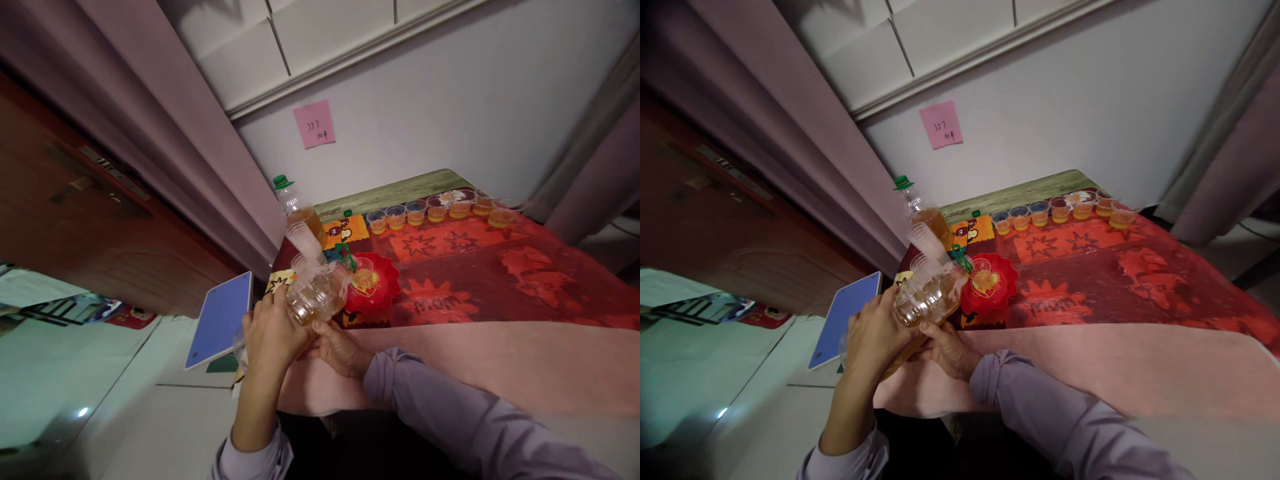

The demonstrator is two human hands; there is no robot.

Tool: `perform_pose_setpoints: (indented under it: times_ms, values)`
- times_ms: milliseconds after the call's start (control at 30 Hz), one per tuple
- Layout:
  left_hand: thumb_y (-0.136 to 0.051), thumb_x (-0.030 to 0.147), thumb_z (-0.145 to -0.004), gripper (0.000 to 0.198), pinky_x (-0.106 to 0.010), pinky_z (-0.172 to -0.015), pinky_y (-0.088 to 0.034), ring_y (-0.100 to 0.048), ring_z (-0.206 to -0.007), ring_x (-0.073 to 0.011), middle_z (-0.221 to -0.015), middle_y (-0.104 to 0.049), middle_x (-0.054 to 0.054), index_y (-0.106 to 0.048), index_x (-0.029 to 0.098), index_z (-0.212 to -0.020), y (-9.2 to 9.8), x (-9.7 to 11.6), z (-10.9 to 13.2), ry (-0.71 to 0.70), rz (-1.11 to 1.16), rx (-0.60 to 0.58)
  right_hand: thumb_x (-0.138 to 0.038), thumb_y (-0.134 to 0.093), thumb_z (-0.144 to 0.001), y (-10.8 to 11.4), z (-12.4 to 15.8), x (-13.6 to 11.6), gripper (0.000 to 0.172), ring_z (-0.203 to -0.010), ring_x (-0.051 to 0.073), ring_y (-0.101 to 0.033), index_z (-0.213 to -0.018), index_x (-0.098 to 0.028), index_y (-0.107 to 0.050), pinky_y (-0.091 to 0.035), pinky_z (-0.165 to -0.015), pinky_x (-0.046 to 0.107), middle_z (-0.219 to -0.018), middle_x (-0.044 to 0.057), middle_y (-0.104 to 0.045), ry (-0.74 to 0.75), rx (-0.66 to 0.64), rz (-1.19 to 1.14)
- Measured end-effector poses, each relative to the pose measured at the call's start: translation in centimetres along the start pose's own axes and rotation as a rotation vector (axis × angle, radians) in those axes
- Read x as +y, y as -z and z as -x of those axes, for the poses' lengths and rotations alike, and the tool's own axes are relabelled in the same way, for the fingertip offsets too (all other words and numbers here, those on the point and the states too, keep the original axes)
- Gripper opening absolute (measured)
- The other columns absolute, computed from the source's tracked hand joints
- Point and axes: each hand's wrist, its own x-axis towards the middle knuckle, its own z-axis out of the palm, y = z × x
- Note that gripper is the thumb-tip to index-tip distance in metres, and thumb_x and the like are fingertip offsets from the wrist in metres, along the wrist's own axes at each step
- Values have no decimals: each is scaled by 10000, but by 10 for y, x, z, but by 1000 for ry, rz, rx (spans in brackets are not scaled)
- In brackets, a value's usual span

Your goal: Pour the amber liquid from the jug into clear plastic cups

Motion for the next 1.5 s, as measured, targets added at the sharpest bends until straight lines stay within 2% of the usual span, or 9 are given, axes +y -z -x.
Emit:
perform_pose_setpoints:
  times_ms: [367, 567, 800, 1000, 1367, 1500]
  values:
    - [-690, 398, -882, 650, -547, -1074, -485, -668, -1341, -433, -1455, -700, -221, -569, 181, -1483, -1, -1, 0, 0, 5, 9, -628, -868, -847, 0, 0, 0, 648, -1124, 323, -776, -1327, -247, -655, -629, -993, 587, -1241, 116, -807, -3, 4, 8]
    - [-663, 426, -895, 647, -550, -1081, -478, -665, -1333, -434, -1447, -703, -211, -578, 170, -1482, -2, 0, 0, -2, 7, 9, -627, -875, -844, 0, 0, 0, 649, -1075, 308, -787, -1322, -251, -651, -632, -988, 582, -1239, 109, -810, -7, 5, 3]
    - [-666, 435, -865, 676, -535, -1083, -475, -660, -1342, -419, -1467, -699, -194, -566, 193, -1488, -2, -1, -2, 4, -3, 2, -619, -856, -860, 2, 0, 1, 639, -1144, 328, -772, -1336, -250, -644, -619, -1006, 600, -1243, 119, -804, -11, -16, 5]
    - [-674, 418, -875, 661, -516, -1085, -474, -663, -1347, -409, -1468, -696, -198, -566, 199, -1489, -3, -1, -2, 10, -18, -1, -626, -865, -851, 1, 0, 1, 639, -1081, 303, -787, -1327, -256, -653, -633, -988, 567, -1236, 105, -812, -5, -5, -2]
    - [-690, 424, -872, 675, -562, -1091, -483, -664, -1340, -444, -1460, -700, -218, -573, 180, -1491, -1, 0, -1, 3, 11, 7, -624, -868, -849, 1, 0, 0, 639, -1096, 308, -784, -1326, -257, -655, -632, -989, 574, -1233, 101, -815, -9, -10, 2]
    - [-730, 441, -839, 707, -558, -1108, -500, -661, -1361, -436, -1491, -695, -198, -573, 194, -1482, -13, -10, -4, -7, 77, 61, -638, -883, -812, 5, -3, 0, 661, -1089, 315, -777, -1302, -248, -668, -651, -927, 539, -1215, 97, -812, 30, 74, 79]
